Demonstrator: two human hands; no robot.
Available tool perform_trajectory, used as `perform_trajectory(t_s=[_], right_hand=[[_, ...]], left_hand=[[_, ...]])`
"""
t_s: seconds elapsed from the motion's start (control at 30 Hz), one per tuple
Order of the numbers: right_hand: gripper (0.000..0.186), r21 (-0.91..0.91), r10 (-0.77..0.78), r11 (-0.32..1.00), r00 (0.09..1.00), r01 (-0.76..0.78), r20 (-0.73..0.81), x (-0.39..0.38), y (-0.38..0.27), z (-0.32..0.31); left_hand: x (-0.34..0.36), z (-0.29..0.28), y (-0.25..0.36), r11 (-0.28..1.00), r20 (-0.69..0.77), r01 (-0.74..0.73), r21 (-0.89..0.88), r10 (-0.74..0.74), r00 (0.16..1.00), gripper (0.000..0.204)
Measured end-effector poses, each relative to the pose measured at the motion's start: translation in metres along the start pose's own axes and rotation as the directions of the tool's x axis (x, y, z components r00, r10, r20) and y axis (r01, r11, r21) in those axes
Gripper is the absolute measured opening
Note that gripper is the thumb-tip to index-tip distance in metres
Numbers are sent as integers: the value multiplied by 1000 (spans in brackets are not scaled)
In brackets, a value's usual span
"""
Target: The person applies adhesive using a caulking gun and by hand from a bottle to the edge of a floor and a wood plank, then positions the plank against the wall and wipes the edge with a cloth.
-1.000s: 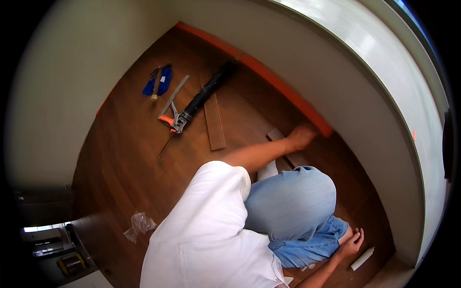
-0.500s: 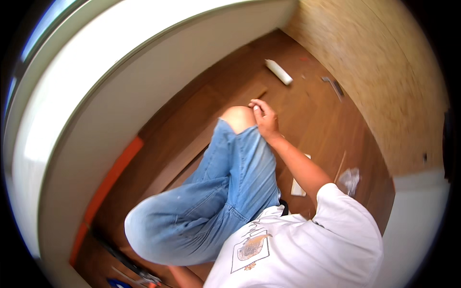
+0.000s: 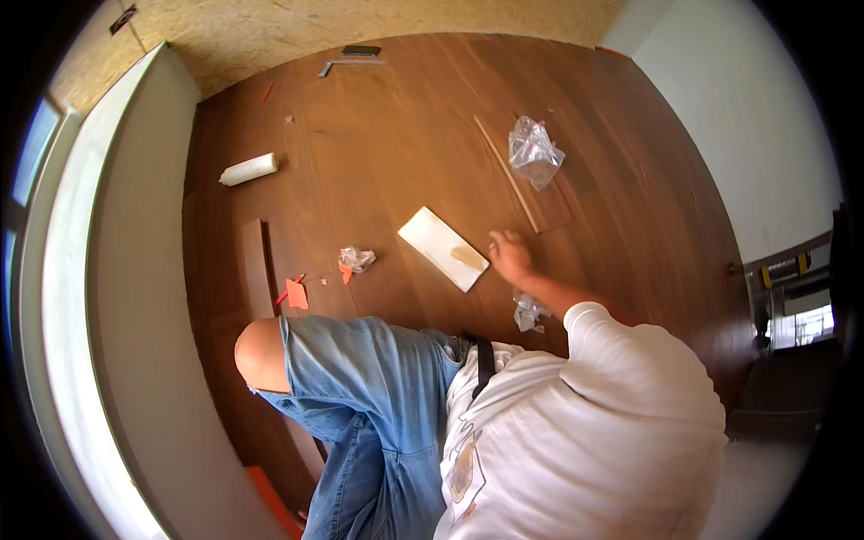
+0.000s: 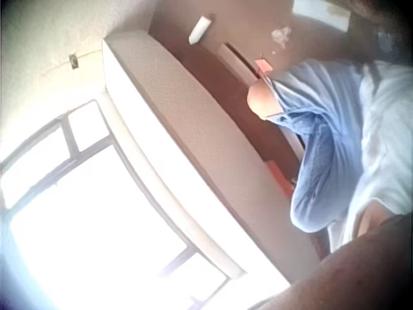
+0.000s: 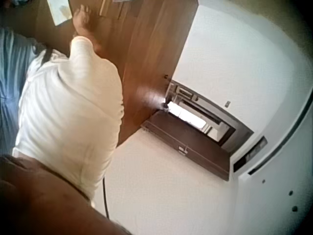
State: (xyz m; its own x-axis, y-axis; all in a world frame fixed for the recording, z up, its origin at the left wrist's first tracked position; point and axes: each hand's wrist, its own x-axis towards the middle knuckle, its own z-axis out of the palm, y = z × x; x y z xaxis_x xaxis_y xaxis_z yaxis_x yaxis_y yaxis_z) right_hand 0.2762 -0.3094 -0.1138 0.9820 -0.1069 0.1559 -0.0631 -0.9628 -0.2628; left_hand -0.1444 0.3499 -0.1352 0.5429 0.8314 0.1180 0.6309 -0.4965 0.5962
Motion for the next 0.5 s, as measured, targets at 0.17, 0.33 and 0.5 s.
perform_trajectory(t_s=[0.17,0.33,0.5], right_hand=[[41,-119,262,960,964,-255,49,-18,84,15],[53,-162,248,959,965,-232,85,-42,91,35],[57,-203,237,958,957,-202,167,-29,77,19]], left_hand=[[53,-17,7,990,153,-103,-98,118,981,33],[46,-31,16,998,235,-29,-58,41,971,32],[17,-46,10,995,255,96,14,-96,962,32]])
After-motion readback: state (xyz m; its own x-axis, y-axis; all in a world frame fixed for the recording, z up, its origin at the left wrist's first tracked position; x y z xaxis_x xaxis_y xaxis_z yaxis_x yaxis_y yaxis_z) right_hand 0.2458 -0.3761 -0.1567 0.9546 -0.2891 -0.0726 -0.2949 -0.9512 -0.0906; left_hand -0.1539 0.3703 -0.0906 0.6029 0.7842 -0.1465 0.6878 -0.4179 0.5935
